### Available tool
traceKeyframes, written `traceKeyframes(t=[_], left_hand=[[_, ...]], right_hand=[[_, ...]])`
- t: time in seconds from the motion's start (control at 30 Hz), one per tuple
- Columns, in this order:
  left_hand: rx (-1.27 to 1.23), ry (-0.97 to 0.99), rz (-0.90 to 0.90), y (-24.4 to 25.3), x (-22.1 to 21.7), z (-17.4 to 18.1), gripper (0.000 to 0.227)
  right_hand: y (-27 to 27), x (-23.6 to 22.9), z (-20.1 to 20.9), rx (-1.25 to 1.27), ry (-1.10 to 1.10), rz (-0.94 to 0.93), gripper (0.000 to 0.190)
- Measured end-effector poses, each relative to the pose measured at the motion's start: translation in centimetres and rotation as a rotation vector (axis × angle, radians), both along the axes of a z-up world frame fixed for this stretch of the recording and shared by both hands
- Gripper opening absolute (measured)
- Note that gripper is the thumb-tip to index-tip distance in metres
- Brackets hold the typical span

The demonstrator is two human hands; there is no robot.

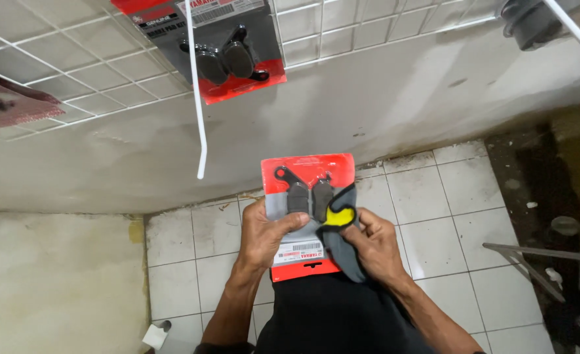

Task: Wipe the exterior plastic of a motorcycle brake pad package using a microfiber cloth.

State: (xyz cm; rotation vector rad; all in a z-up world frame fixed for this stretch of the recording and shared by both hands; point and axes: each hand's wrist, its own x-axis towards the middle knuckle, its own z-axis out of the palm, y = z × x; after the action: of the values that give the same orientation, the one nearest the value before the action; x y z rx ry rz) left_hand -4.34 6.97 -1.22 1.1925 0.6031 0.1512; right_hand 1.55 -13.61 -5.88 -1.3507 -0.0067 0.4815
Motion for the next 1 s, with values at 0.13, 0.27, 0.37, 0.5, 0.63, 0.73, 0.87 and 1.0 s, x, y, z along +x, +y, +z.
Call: traceKeyframes(t=[0.13,0.27,0.37,0.5,0.63,0.73,0.87,1.0], left_hand=[[0.019,-0.133,-0.048,0.7,0.0,0.2,0.025],[0.017,-0.054,-0.009,-0.6,0.1,-0.3,0.026],[0.057,-0.032,-0.132,-1.2,-0.7,-0.8,0.024],[0.093,-0.051,-0.235,-1.2,-0.9,0.8,0.021],[0.132,-0.084,-0.322,-0.8,-1.2,1.8,0.018],[0.159,-0.11,-0.413,-0.6,-1.3,1.9,0.016],[0.212,-0.173,-0.555,-1.0,-0.7,1.8,0.012],[0.242,-0.196,-0.613,-1.2,-0.6,1.5,0.01]], right_hand=[[-1.1,-0.6,-0.5,-0.028,0.066,0.245,0.023],[0.1,1.2,1.2,-0.063,-0.122,0.067,0.005],[0.6,2.9,2.4,-0.025,-0.122,-0.011,0.004],[0.4,5.0,3.4,-0.027,-0.16,-0.006,0.004],[0.3,6.8,5.8,-0.085,-0.293,0.196,0.008],[0.0,8.1,7.0,-0.168,-0.376,0.379,0.013],[0.8,8.8,9.9,-0.288,-0.435,0.618,0.018],[1.9,9.4,11.0,-0.372,-0.497,0.688,0.029]])
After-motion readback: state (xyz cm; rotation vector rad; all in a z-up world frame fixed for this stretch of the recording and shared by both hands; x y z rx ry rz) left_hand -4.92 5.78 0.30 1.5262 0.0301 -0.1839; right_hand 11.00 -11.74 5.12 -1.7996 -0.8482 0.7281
